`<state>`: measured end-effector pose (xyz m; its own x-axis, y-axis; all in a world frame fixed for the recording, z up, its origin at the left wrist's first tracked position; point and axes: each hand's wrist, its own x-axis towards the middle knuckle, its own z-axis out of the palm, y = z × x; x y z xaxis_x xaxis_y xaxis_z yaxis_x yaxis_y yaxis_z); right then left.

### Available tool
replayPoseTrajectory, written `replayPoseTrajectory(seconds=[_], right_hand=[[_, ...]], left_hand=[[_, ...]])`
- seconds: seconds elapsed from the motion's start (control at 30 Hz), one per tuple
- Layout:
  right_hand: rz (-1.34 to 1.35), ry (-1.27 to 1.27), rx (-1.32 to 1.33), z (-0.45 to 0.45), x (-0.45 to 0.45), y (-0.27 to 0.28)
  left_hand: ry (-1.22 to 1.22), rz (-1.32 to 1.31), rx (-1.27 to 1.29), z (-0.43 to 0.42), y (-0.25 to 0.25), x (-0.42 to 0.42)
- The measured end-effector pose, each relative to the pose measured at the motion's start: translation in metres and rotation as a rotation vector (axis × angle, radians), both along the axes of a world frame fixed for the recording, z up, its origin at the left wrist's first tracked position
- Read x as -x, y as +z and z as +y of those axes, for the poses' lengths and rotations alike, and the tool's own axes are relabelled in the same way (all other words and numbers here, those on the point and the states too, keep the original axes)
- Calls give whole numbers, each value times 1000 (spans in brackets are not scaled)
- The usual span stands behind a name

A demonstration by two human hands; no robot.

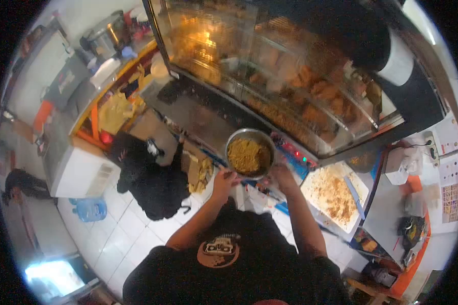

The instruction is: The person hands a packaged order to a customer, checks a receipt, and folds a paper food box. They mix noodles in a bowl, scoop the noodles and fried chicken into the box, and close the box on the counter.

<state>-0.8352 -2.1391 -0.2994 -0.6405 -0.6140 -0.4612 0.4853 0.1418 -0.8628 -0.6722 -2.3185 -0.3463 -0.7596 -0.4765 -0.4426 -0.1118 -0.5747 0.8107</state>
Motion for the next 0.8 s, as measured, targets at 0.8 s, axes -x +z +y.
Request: replayPoseTrajectory(seconds=[0.8], right_hand=[[-3, -658, 103, 203, -23, 7]], left_hand=[[659, 762, 1386, -172, 518, 104]])
